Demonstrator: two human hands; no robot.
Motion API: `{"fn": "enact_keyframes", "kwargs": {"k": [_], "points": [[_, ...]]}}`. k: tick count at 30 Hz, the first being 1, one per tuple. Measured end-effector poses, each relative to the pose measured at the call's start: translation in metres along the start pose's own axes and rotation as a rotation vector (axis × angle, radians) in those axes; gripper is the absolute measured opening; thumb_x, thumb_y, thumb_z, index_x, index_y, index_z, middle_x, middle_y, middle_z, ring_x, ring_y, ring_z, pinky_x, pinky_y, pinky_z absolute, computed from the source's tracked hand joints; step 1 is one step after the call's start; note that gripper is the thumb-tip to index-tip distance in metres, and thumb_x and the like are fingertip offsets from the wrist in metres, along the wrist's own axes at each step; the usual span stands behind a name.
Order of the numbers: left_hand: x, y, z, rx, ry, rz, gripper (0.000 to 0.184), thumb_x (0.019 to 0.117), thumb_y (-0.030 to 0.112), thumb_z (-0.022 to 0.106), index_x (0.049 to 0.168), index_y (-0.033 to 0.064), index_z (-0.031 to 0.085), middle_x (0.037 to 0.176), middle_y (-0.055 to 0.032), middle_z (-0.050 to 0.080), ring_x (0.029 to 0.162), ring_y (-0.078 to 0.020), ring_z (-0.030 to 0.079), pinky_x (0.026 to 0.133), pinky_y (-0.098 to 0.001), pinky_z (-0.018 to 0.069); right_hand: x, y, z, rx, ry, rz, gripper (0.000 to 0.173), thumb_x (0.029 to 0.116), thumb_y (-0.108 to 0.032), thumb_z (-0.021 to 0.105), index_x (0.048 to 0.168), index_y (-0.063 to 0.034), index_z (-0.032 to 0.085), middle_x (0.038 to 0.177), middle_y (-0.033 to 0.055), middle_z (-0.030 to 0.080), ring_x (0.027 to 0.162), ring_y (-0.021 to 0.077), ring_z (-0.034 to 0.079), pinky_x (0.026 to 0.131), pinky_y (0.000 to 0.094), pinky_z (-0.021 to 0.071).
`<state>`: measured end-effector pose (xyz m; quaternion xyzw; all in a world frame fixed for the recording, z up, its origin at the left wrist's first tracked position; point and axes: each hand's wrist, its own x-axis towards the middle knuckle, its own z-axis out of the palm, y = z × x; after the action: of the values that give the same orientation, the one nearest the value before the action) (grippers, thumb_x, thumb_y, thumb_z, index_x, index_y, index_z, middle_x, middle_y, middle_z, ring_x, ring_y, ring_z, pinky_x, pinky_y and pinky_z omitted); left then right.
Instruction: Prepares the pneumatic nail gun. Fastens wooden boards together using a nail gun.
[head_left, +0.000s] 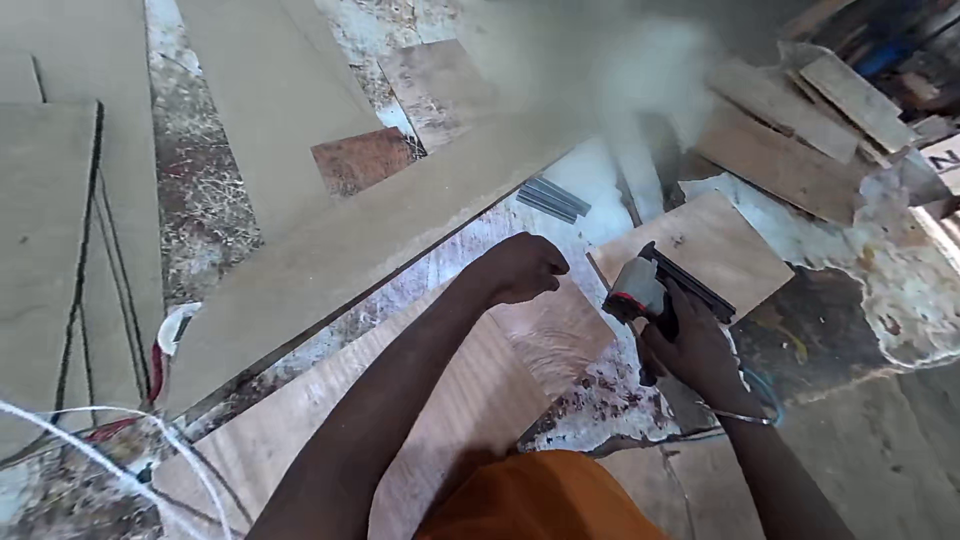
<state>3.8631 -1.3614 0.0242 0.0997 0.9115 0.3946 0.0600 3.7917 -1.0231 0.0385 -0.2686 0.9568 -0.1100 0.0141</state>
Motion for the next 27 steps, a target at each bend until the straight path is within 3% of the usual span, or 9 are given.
{"fn": "enact_keyframes", "kwargs": {"k": [2,5,6,8,10,13,16,20,27], "points": [[0.003,-0.013,-0.001,-0.114,0.056,0.072,0.022,0.0959,0.029,0.071,0.114,0.0182,0.077,0.11,0.0016,0.076,0.1,-0.0096,0.072,0.094,-0.0414,0.0598,0.009,0.002,0.002,-0.06,-0.037,-0.028,0.086,0.0809,-0.036,0.067,0.158,-0.0128,0.038,0.134,0.023,0.058,0.116,0.0437,0.061,0.09,0.0664,0.0516],[0.013,-0.025,0.003,-0.106,0.138,0.177,0.02,0.0969,0.031,0.069,0.108,0.0182,0.079,0.102,0.0031,0.077,0.096,-0.0086,0.071,0.092,-0.0404,0.0584,0.03,0.005,-0.01,0.042,-0.156,0.035,0.096,0.0751,-0.031,0.082,0.158,-0.0185,0.036,0.128,0.02,0.064,0.105,0.0409,0.066,0.084,0.068,0.0533],[0.015,-0.027,0.006,-0.056,0.144,0.199,0.02,0.0957,0.033,0.071,0.107,0.0192,0.079,0.102,0.0043,0.076,0.097,-0.0087,0.07,0.095,-0.0414,0.0561,0.034,0.005,-0.016,0.081,-0.194,0.059,0.095,0.0731,-0.034,0.082,0.156,-0.0223,0.037,0.12,0.0152,0.068,0.098,0.035,0.069,0.08,0.0644,0.0554],[0.016,-0.029,0.009,0.013,0.129,0.228,0.02,0.0929,0.035,0.073,0.105,0.0207,0.08,0.108,0.0045,0.074,0.108,-0.0121,0.065,0.107,-0.0484,0.0434,0.038,-0.01,-0.037,0.163,-0.252,0.098,0.081,0.0788,-0.042,0.078,0.151,-0.0231,0.046,0.104,0.0135,0.072,0.086,0.0312,0.07,0.073,0.061,0.0557],[0.018,-0.035,0.006,0.056,0.128,0.239,0.025,0.0908,0.042,0.074,0.106,0.0226,0.08,0.114,0.0021,0.071,0.116,-0.0191,0.059,0.108,-0.0554,0.0382,0.037,-0.038,-0.061,0.269,-0.282,0.172,0.054,0.0835,-0.041,0.071,0.131,-0.0164,0.063,0.088,0.0096,0.068,0.07,0.024,0.065,0.061,0.0506,0.0542],[0.02,-0.04,0.002,0.092,0.124,0.182,0.039,0.084,0.055,0.077,0.109,0.0252,0.079,0.118,0.0031,0.068,0.117,-0.021,0.056,0.103,-0.055,0.0391,0.019,-0.086,-0.083,0.498,-0.343,0.214,0.031,0.0862,-0.039,0.069,0.101,-0.0119,0.068,0.07,0.0036,0.065,0.055,0.0163,0.062,0.052,0.0355,0.0549],[0.023,-0.04,-0.001,0.083,0.102,0.15,0.03,0.0885,0.053,0.073,0.099,0.0264,0.08,0.111,0.0047,0.068,0.111,-0.0193,0.057,0.099,-0.0523,0.0396,0.003,-0.133,-0.081,0.627,-0.48,0.098,0.03,0.0915,-0.045,0.07,0.105,-0.0177,0.07,0.074,0.0004,0.068,0.06,0.0135,0.065,0.056,0.0322,0.0584],[0.027,-0.039,0.002,0.034,0.121,0.143,0.028,0.0914,0.048,0.071,0.089,0.0218,0.078,0.096,0.0019,0.067,0.098,-0.018,0.06,0.093,-0.0484,0.0416,-0.004,-0.172,-0.062,0.717,-0.704,0.053,0.037,0.0976,-0.052,0.064,0.101,-0.0157,0.07,0.068,0.0021,0.063,0.055,0.0152,0.061,0.051,0.0339,0.0555],[0.032,-0.034,-0.002,0.022,0.058,0.087,0.028,0.0898,0.047,0.073,0.088,0.0192,0.078,0.094,0.0009,0.067,0.088,-0.0153,0.063,0.089,-0.0482,0.0445,0.0,-0.197,-0.04,0.667,-0.781,0.091,0.039,0.0968,-0.056,0.062,0.099,-0.0172,0.069,0.065,0.0025,0.062,0.053,0.0156,0.06,0.051,0.033,0.0544]]}}
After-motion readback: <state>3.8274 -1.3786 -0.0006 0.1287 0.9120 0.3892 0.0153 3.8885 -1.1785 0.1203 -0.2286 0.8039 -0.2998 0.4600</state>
